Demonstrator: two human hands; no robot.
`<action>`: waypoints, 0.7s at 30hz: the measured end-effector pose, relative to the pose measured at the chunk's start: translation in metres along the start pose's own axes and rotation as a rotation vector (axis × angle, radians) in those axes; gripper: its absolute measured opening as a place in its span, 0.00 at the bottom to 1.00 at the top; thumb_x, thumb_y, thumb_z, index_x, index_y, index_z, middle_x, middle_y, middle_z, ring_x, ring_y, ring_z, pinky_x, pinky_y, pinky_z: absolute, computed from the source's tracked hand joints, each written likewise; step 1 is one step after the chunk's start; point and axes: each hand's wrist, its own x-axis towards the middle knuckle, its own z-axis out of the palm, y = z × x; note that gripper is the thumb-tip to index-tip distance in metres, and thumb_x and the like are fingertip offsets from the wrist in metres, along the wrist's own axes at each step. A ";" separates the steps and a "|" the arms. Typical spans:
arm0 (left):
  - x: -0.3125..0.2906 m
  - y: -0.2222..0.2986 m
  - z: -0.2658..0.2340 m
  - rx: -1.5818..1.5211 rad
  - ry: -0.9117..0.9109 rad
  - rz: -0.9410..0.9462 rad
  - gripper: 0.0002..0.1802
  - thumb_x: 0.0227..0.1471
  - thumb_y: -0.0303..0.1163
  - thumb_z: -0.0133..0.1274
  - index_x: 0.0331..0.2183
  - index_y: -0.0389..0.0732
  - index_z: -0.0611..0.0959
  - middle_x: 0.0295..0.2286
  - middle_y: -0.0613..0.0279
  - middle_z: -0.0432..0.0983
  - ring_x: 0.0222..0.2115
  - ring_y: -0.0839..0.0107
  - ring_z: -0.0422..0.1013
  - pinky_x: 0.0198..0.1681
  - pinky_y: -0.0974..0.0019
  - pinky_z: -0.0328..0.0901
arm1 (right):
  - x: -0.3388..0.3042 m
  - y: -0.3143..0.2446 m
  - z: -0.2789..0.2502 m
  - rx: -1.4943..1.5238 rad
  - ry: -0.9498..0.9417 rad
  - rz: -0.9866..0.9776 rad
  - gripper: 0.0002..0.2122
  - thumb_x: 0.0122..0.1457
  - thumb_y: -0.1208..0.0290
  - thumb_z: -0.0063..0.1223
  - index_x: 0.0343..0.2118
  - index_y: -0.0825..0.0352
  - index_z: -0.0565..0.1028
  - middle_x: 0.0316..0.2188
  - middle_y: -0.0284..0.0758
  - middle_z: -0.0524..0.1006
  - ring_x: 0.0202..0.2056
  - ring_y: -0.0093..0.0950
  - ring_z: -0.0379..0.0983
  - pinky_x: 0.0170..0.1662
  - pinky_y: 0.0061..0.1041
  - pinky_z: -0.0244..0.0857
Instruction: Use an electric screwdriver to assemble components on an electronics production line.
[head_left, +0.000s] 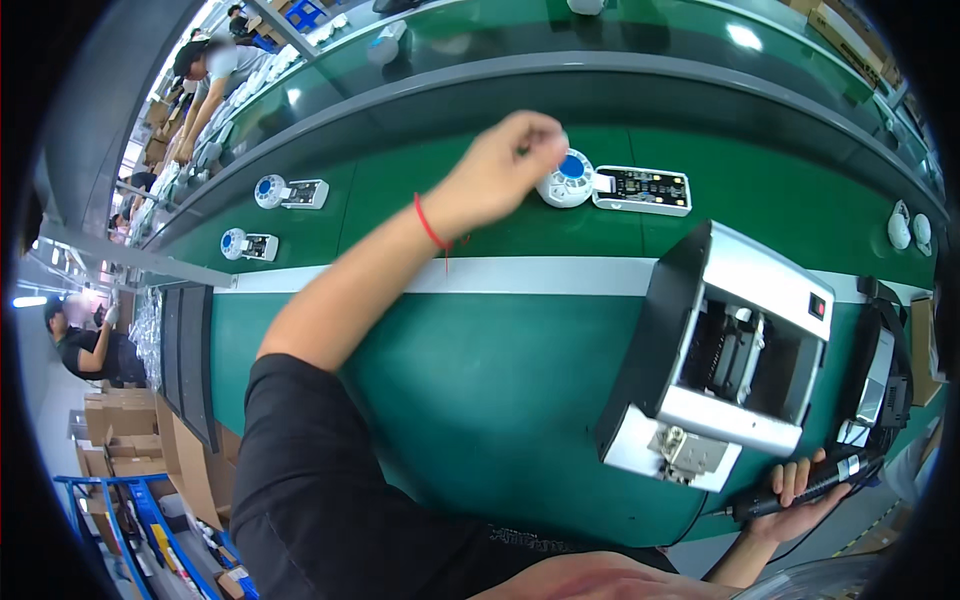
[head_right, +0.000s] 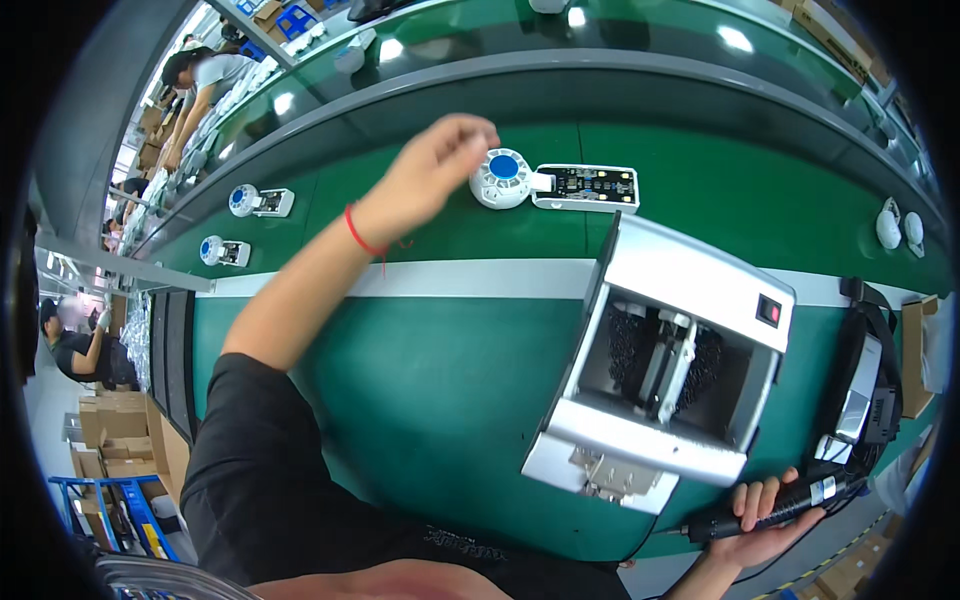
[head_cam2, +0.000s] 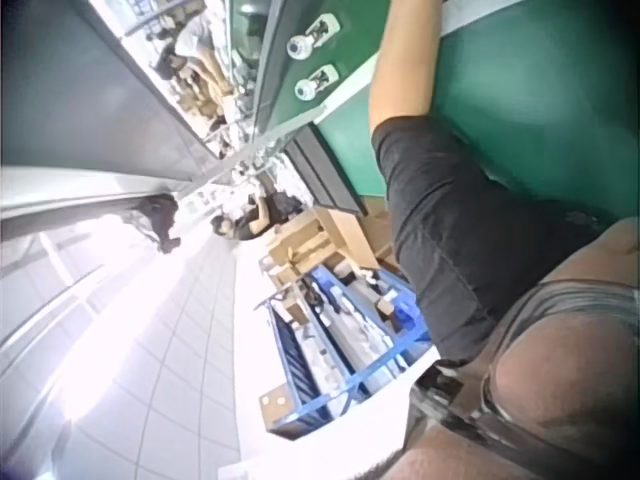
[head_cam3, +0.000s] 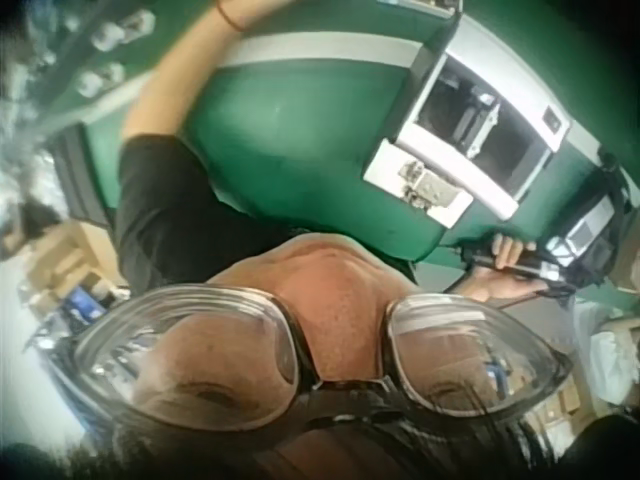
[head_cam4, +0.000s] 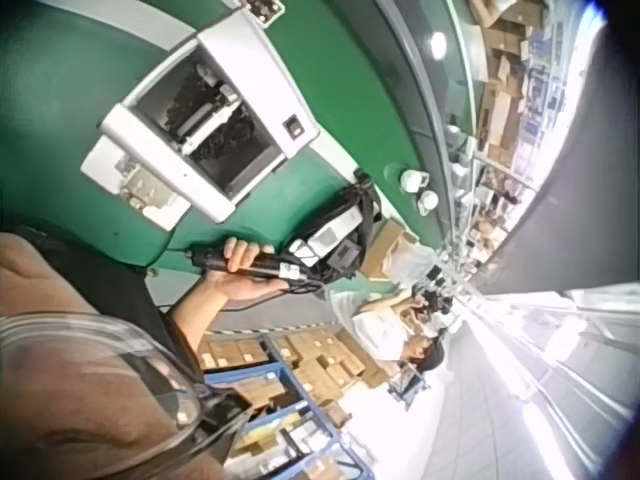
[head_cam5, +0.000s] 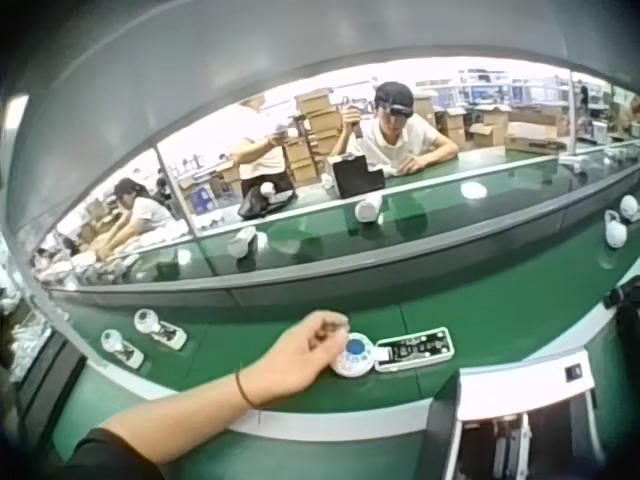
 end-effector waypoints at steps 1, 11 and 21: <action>-0.021 0.002 0.000 0.005 -0.014 -0.047 0.27 0.61 0.41 0.55 0.55 0.33 0.74 0.50 0.50 0.74 0.47 0.67 0.72 0.52 0.66 0.66 | -0.002 0.002 0.004 0.020 0.020 0.011 0.27 0.70 0.43 0.39 0.51 0.68 0.67 0.17 0.28 0.64 0.13 0.17 0.60 0.19 0.17 0.56; -0.107 -0.088 -0.104 0.736 0.688 0.126 0.24 0.49 0.43 0.63 0.41 0.35 0.82 0.44 0.51 0.78 0.45 0.52 0.71 0.51 0.57 0.66 | 0.046 0.000 -0.099 0.112 -0.394 0.141 0.25 0.68 0.43 0.39 0.42 0.66 0.70 0.18 0.28 0.64 0.16 0.18 0.60 0.23 0.19 0.58; -0.247 -0.206 -0.335 0.978 1.377 -0.355 0.13 0.53 0.32 0.51 0.35 0.35 0.85 0.36 0.46 0.81 0.39 0.46 0.73 0.45 0.50 0.68 | 0.107 -0.019 -0.169 -0.026 -0.214 0.277 0.34 0.60 0.27 0.33 0.30 0.61 0.68 0.14 0.28 0.65 0.16 0.22 0.61 0.22 0.21 0.57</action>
